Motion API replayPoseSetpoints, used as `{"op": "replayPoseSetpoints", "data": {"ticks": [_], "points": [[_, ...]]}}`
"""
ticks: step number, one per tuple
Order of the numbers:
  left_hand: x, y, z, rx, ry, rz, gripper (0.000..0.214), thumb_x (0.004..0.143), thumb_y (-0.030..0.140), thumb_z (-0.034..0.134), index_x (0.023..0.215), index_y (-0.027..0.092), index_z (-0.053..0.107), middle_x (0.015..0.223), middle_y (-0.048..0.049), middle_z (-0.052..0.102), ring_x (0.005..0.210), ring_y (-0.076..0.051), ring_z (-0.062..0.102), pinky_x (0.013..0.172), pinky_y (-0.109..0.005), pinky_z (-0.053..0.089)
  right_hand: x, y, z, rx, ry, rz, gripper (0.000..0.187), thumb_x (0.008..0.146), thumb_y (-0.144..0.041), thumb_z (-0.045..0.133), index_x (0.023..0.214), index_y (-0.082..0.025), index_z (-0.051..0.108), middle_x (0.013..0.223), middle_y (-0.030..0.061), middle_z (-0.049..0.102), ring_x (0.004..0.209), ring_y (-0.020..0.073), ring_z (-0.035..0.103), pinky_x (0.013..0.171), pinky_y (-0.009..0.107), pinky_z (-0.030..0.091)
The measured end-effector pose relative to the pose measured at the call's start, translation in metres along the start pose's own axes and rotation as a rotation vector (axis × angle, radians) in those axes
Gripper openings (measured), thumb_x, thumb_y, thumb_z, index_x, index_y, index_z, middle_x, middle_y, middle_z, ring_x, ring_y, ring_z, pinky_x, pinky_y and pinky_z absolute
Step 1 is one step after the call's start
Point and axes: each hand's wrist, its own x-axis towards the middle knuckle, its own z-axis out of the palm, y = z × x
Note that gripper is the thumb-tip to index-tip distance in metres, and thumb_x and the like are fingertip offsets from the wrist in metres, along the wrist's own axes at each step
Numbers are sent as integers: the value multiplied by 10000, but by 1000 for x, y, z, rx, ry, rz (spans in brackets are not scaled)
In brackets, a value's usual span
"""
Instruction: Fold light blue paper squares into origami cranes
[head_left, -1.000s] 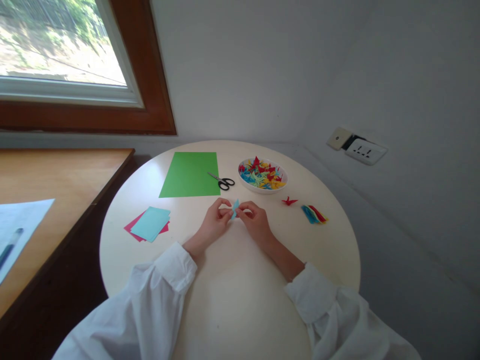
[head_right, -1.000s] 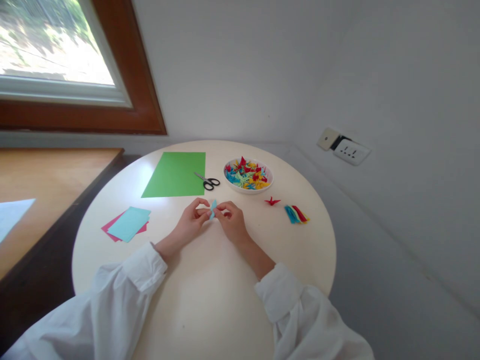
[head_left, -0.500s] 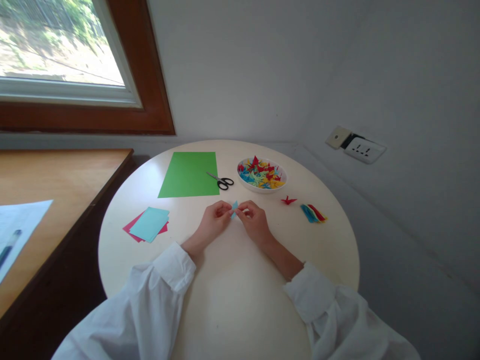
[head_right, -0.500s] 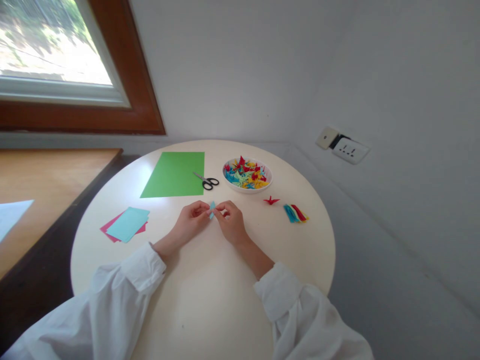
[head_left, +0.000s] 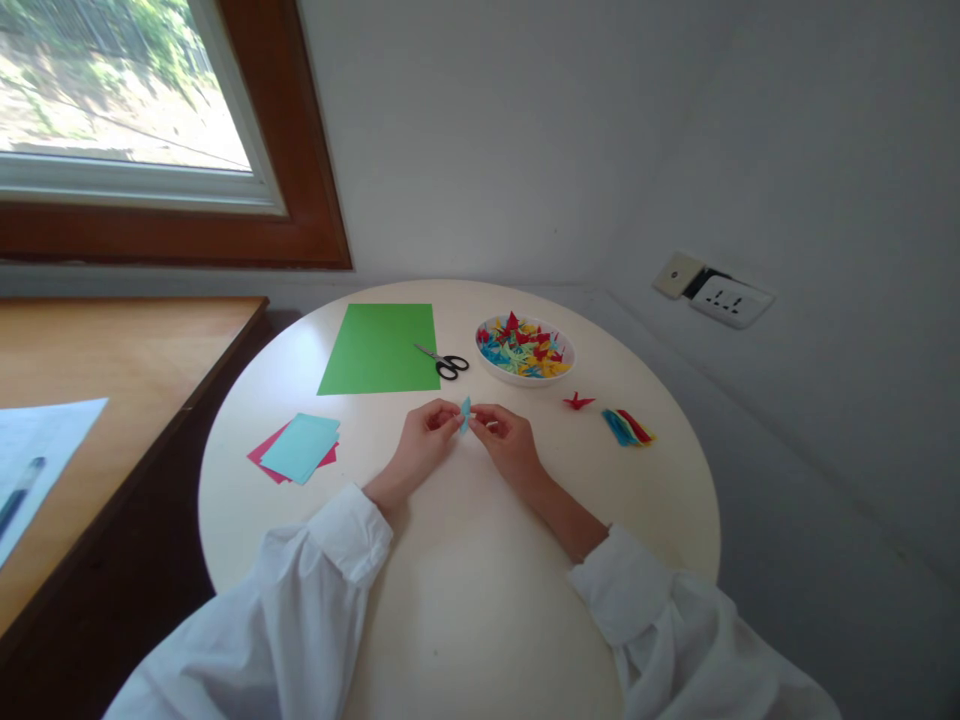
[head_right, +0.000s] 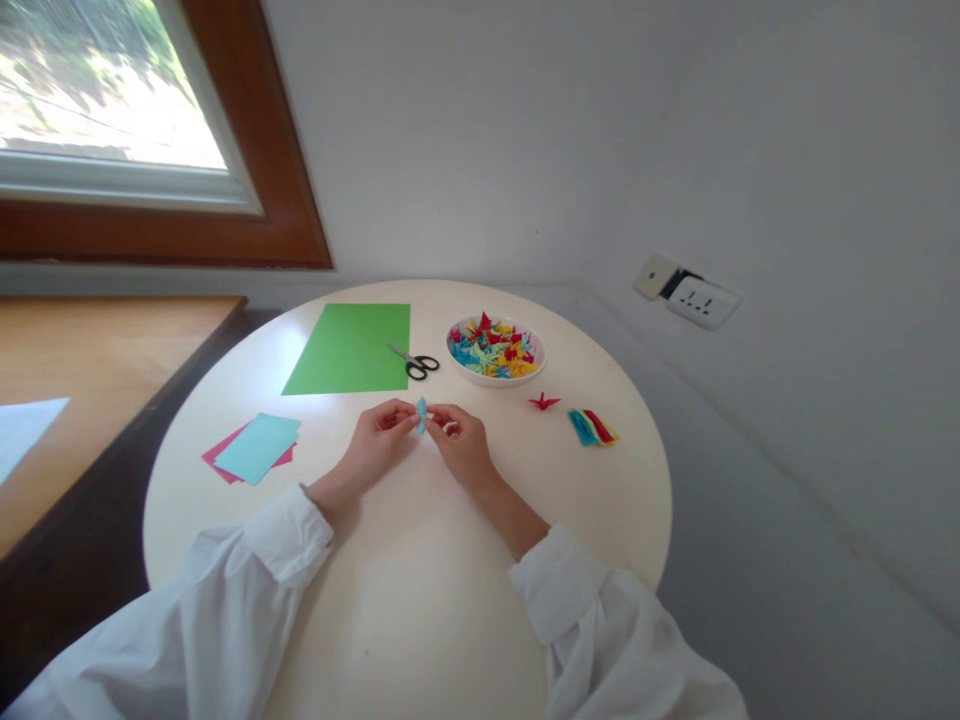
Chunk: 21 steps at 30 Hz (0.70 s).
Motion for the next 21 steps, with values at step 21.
{"op": "replayPoseSetpoints", "data": {"ticks": [21], "points": [[-1,1,2,-53,-54,-38,218,628,256,663,793,116,637,770,-66,675,691,-141,605,667,-251,454,0,2,-1,56,31,-62,90,674,-212,590,743,-180,638,758,29,661,710,158,619,682,277,505]]}}
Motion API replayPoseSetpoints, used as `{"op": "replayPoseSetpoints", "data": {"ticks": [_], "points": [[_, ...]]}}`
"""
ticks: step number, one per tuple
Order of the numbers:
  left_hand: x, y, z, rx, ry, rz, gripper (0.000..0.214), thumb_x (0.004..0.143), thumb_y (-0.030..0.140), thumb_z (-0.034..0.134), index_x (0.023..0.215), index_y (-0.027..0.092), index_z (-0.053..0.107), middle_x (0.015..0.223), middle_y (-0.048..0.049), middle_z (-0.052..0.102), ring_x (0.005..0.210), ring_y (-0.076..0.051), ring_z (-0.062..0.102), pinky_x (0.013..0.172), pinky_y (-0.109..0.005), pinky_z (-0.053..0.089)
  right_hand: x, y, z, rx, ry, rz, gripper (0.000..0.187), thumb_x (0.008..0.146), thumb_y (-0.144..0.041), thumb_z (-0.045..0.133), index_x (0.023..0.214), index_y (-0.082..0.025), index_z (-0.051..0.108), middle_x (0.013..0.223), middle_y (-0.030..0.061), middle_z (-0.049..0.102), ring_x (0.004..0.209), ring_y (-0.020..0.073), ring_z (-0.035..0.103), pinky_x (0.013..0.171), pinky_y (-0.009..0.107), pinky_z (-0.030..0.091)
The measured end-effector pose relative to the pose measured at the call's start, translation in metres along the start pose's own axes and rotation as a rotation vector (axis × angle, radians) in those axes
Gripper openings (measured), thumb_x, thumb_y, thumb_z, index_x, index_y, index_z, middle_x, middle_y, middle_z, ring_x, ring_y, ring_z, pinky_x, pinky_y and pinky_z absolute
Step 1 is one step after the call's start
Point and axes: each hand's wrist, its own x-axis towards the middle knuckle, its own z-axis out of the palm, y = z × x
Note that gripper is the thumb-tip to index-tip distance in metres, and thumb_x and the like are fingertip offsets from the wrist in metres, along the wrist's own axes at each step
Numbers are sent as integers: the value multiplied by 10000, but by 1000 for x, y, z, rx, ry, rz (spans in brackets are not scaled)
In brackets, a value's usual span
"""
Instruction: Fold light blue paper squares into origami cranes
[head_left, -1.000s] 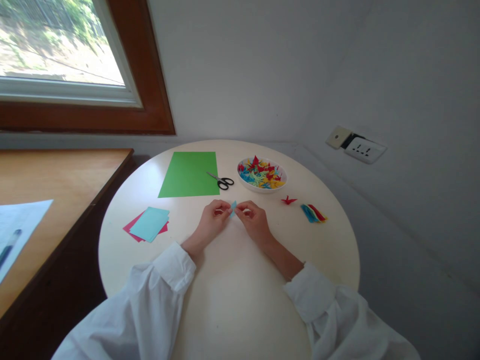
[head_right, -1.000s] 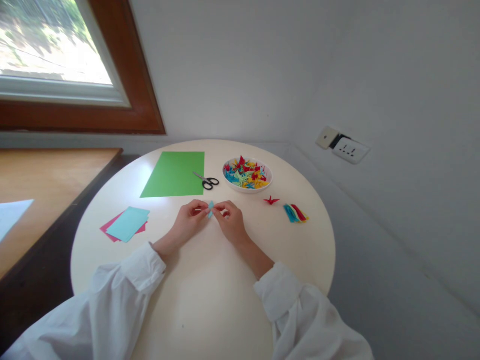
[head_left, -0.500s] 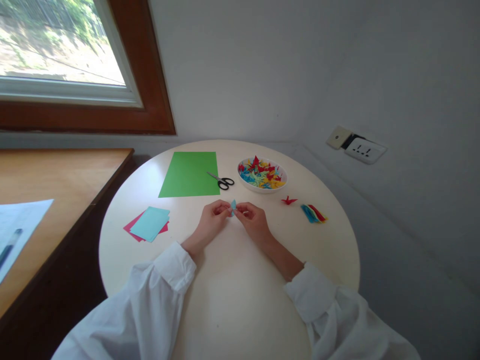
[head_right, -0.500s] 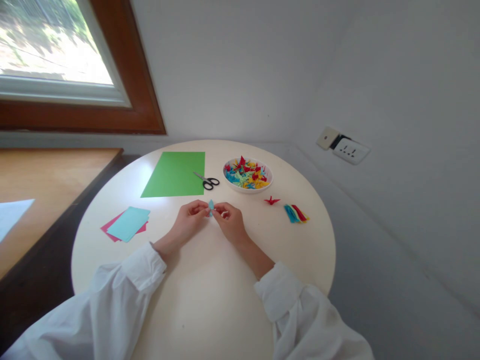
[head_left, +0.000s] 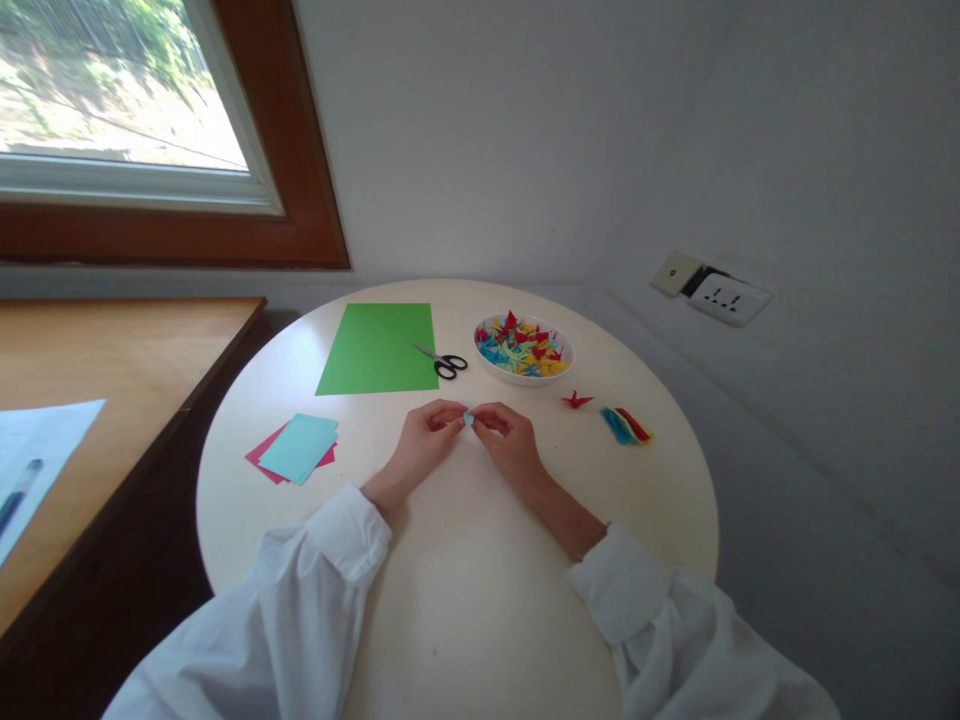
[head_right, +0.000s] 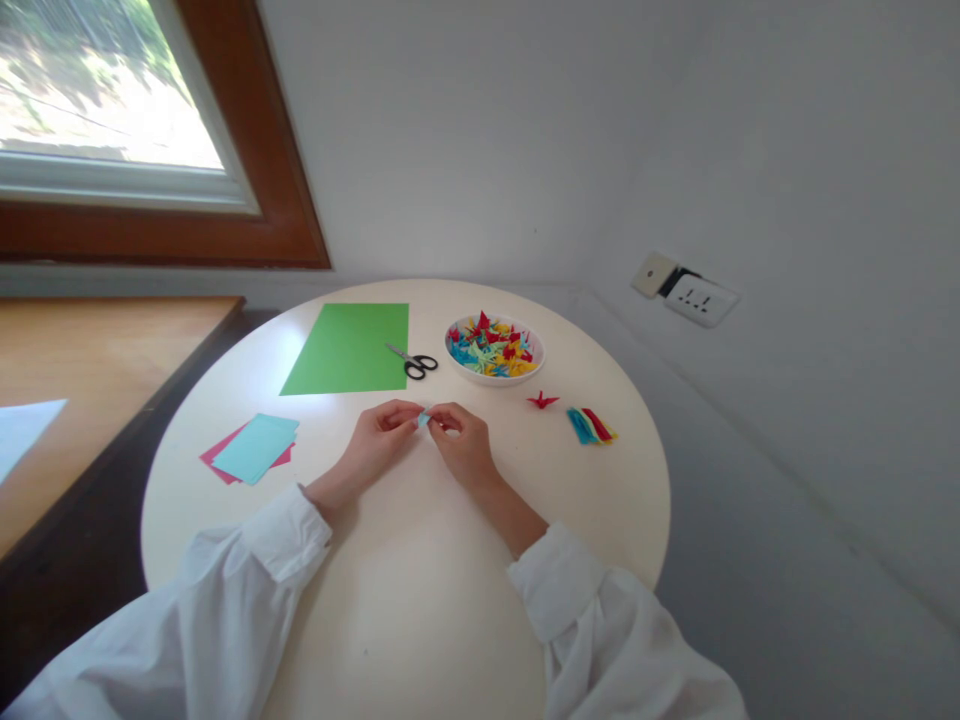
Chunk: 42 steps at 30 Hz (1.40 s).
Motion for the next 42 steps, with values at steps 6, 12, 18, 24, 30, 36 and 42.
{"op": "replayPoseSetpoints", "data": {"ticks": [6,12,18,24,30,36,42], "points": [[0,1,0,17,21,7,217,631,244,657,807,118,642,800,-76,680,720,-150,615,694,-268,466,0,0,-1,17,-5,-42,136,681,-219,592,789,-183,667,825,47,675,785,174,627,725,296,511],[1,1,1,20,18,38,171,618,199,647,772,126,634,753,-57,676,691,-142,616,682,-261,473,1,1,-2,1,7,-35,132,689,-237,597,778,-201,687,815,42,693,785,177,631,716,296,500],[2,2,0,67,49,70,150,595,200,666,724,130,633,716,-51,669,671,-144,608,666,-263,473,0,2,-2,-12,-8,-42,134,701,-221,586,778,-214,695,814,34,702,784,177,635,718,298,491],[1,2,0,73,64,70,165,592,253,684,681,129,619,644,-26,637,604,-121,567,615,-241,448,0,3,-1,29,-19,10,127,695,-222,598,776,-201,694,818,37,706,786,181,639,744,306,493],[1,0,-1,85,56,77,157,615,272,672,660,130,621,631,-15,620,591,-110,541,597,-228,422,0,0,0,92,-9,67,112,661,-253,635,734,-181,681,768,37,703,744,179,642,727,302,501],[1,0,-1,117,70,59,176,626,303,660,642,131,632,615,-11,615,569,-108,517,562,-224,395,1,2,2,68,10,85,129,661,-284,628,714,-177,676,741,38,697,706,178,633,671,294,499],[1,0,0,149,79,25,192,618,316,657,628,125,632,570,-3,594,533,-100,491,531,-221,376,2,4,2,69,22,124,135,643,-288,634,688,-166,672,709,39,688,672,172,618,630,281,484]]}}
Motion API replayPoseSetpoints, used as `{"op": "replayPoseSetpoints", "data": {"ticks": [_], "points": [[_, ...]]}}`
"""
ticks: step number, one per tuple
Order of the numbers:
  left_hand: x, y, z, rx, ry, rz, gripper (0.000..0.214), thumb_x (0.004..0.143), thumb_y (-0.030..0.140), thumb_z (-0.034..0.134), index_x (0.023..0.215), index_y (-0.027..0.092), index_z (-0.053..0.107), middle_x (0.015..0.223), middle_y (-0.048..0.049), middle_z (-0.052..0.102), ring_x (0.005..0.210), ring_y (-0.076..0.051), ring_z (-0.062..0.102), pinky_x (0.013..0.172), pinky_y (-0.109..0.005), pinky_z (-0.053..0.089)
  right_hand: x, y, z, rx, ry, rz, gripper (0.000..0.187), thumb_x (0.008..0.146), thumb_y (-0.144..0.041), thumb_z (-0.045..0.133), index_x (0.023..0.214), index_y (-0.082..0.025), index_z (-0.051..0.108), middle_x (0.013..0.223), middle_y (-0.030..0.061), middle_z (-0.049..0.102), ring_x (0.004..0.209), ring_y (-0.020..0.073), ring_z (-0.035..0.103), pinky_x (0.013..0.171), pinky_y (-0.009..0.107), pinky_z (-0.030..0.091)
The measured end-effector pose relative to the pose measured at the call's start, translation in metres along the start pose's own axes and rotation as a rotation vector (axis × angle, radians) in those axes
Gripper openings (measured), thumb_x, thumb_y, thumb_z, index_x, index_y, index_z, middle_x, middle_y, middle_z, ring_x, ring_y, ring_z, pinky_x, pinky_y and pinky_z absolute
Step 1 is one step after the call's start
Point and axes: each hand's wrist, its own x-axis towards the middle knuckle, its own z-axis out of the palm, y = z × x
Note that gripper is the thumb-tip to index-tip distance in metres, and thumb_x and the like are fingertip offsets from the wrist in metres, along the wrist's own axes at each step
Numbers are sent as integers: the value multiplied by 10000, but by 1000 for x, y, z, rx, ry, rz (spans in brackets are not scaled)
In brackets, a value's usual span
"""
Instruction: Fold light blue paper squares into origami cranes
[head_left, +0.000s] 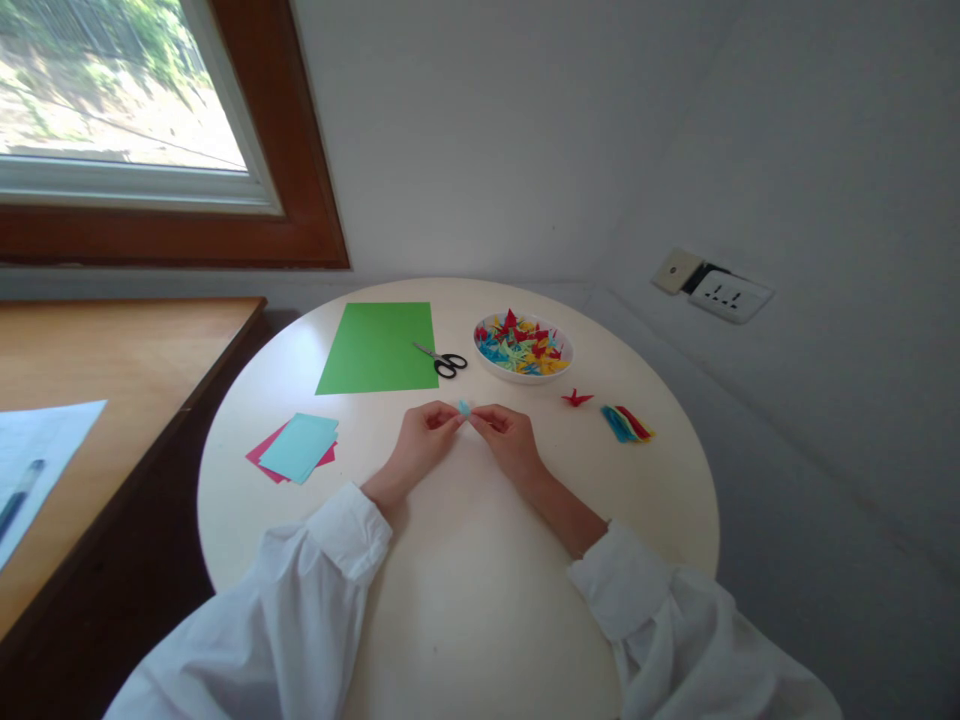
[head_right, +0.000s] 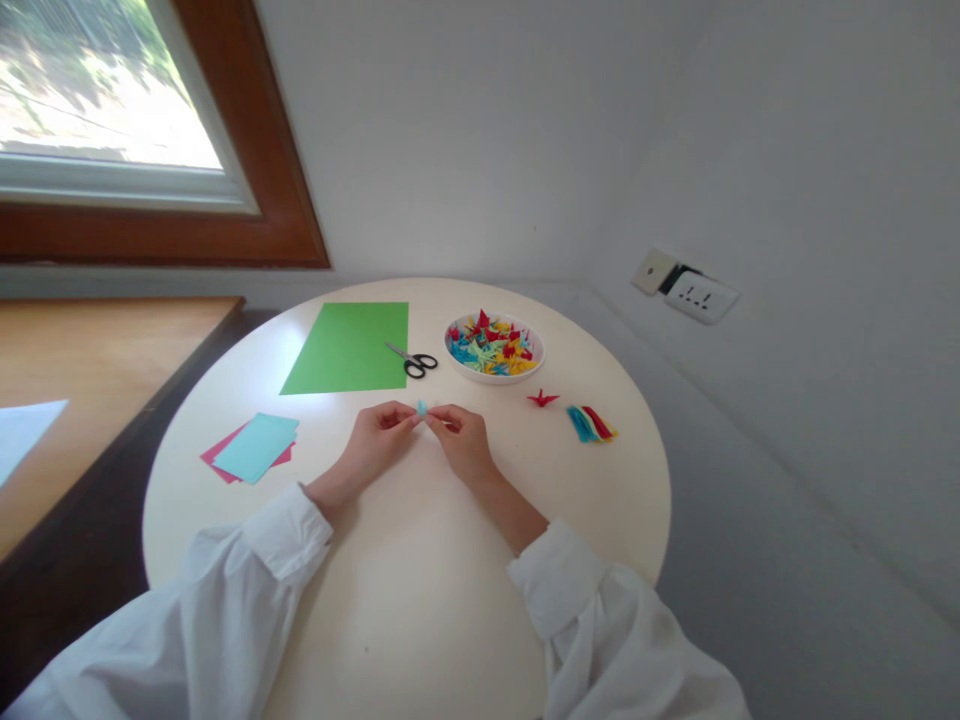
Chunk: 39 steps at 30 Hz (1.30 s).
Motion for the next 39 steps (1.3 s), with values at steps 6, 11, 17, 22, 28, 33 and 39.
{"op": "replayPoseSetpoints", "data": {"ticks": [6,11,17,22,28,33,39], "points": [[1,0,0,-8,15,-26,188,596,303,664,605,120,623,558,-4,589,517,-94,486,513,-218,367,0,-1,0,48,13,26,137,610,-284,662,663,-159,656,675,32,677,641,163,606,630,281,477],[0,0,-1,-15,27,-37,195,583,306,678,591,123,611,553,-5,590,511,-94,492,496,-210,362,0,-1,1,56,29,37,133,597,-283,671,646,-162,643,654,28,670,623,159,600,618,280,478],[1,-3,-1,-30,40,-35,208,571,302,690,605,126,584,567,-1,582,514,-88,497,481,-199,358,-1,0,1,64,33,37,151,592,-300,678,644,-166,632,652,27,665,618,155,600,609,276,482],[1,-2,0,-74,38,-16,225,548,286,701,617,140,544,544,29,550,499,-76,491,485,-195,364,-1,2,1,75,21,42,191,586,-329,688,652,-163,619,657,29,663,618,155,607,610,276,490],[-1,1,-1,-117,-8,-31,236,573,255,681,692,151,506,557,25,581,497,-78,517,474,-182,356,0,2,0,64,-10,49,218,612,-303,662,778,-162,652,758,57,688,670,167,629,636,285,498],[-1,0,-1,-119,-53,-15,271,588,268,681,780,147,532,581,3,619,530,-102,560,498,-200,399,0,0,1,-1,-20,5,165,645,-314,633,722,-173,673,750,49,696,674,171,629,627,284,496],[-1,0,1,-102,-39,-28,251,570,284,701,742,127,606,635,-16,635,570,-112,573,554,-224,439,-1,0,0,-41,-4,-1,157,643,-320,637,680,-170,660,704,44,682,638,164,613,586,270,485]]}}
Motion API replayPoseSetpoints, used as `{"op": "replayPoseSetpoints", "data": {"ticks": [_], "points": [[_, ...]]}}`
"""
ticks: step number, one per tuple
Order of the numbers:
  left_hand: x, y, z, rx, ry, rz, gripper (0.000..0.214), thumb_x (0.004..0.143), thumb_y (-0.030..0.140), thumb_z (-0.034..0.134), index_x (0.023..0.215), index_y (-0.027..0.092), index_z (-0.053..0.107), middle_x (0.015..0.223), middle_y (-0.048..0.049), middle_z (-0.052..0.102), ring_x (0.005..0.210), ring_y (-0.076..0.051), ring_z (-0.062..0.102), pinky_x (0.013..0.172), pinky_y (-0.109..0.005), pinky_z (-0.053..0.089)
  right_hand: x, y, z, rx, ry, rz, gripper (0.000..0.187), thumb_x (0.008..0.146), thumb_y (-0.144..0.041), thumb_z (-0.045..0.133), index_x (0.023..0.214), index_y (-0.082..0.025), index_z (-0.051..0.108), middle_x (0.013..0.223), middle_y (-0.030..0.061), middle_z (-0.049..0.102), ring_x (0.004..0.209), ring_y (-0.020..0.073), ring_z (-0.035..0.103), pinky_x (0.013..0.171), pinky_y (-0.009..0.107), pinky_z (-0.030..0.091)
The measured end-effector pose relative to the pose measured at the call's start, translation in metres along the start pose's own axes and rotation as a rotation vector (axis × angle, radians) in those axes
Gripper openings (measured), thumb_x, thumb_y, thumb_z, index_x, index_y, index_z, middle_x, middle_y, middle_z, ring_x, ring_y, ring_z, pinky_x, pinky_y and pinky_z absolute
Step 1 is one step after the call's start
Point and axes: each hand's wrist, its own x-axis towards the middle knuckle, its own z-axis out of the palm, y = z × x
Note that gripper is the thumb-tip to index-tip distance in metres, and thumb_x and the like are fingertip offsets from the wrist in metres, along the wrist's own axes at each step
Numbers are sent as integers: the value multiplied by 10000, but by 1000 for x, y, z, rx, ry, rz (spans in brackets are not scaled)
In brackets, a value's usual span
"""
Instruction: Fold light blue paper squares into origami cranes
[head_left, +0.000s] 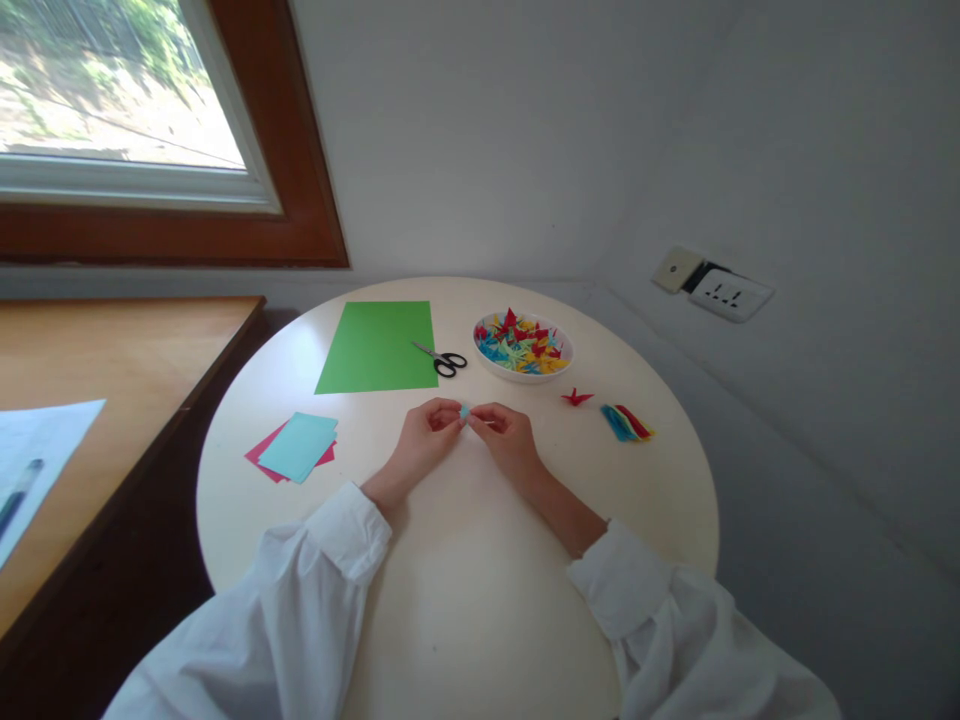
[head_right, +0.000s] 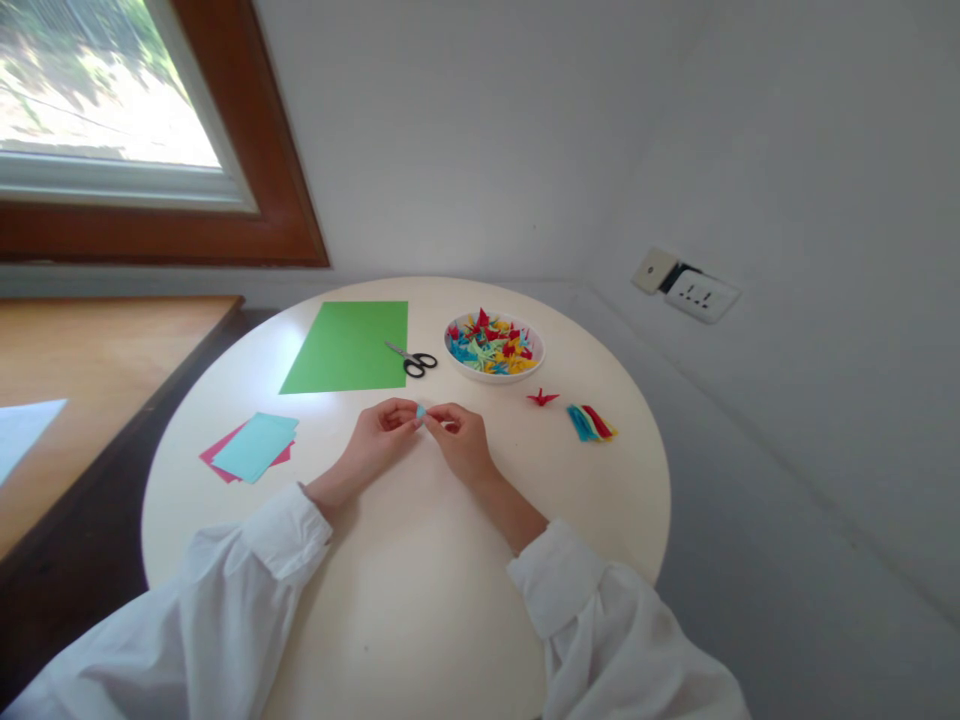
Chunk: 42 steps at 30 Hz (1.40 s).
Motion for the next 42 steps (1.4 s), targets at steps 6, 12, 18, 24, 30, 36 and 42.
{"op": "replayPoseSetpoints", "data": {"ticks": [6,12,18,24,30,36,42], "points": [[1,-2,-1,36,-6,22,214,607,315,686,700,129,634,673,-30,645,624,-127,571,606,-238,438,-3,-4,0,-50,-52,-26,194,672,-356,627,686,-165,657,710,56,675,617,156,597,561,262,473],[1,0,-3,47,23,17,188,615,314,678,652,131,655,649,-30,645,609,-129,557,601,-240,423,-4,-6,0,-74,-57,-37,187,676,-345,621,710,-166,667,730,60,680,638,164,603,554,260,466],[2,0,-4,46,84,2,178,610,297,683,637,123,658,629,-29,647,583,-120,542,578,-234,407,-3,-1,0,-80,-85,-50,189,701,-309,596,775,-157,680,783,72,693,683,172,614,610,273,471],[1,3,-3,46,59,-2,195,625,285,665,712,112,690,734,-69,695,667,-157,598,658,-266,447,-1,4,0,-33,-77,-33,164,695,-294,603,746,-158,679,746,60,690,664,168,609,637,277,475],[2,0,-4,60,37,16,193,633,244,644,758,109,701,810,-95,708,738,-186,624,712,-290,465,-1,3,-1,-16,-65,-20,143,685,-287,616,727,-163,675,727,54,683,642,164,601,628,280,473],[2,2,-4,49,15,-3,197,629,243,651,765,110,702,806,-91,706,735,-184,623,715,-286,462,-1,2,-1,-13,-52,-18,143,681,-285,624,729,-160,673,725,54,684,633,160,601,613,273,472],[1,3,-3,6,-11,-24,213,594,273,695,734,114,683,707,-59,683,660,-150,594,654,-256,443,0,4,-2,-2,-24,-19,153,663,-300,643,724,-162,667,733,55,685,648,162,611,597,266,473]]}}
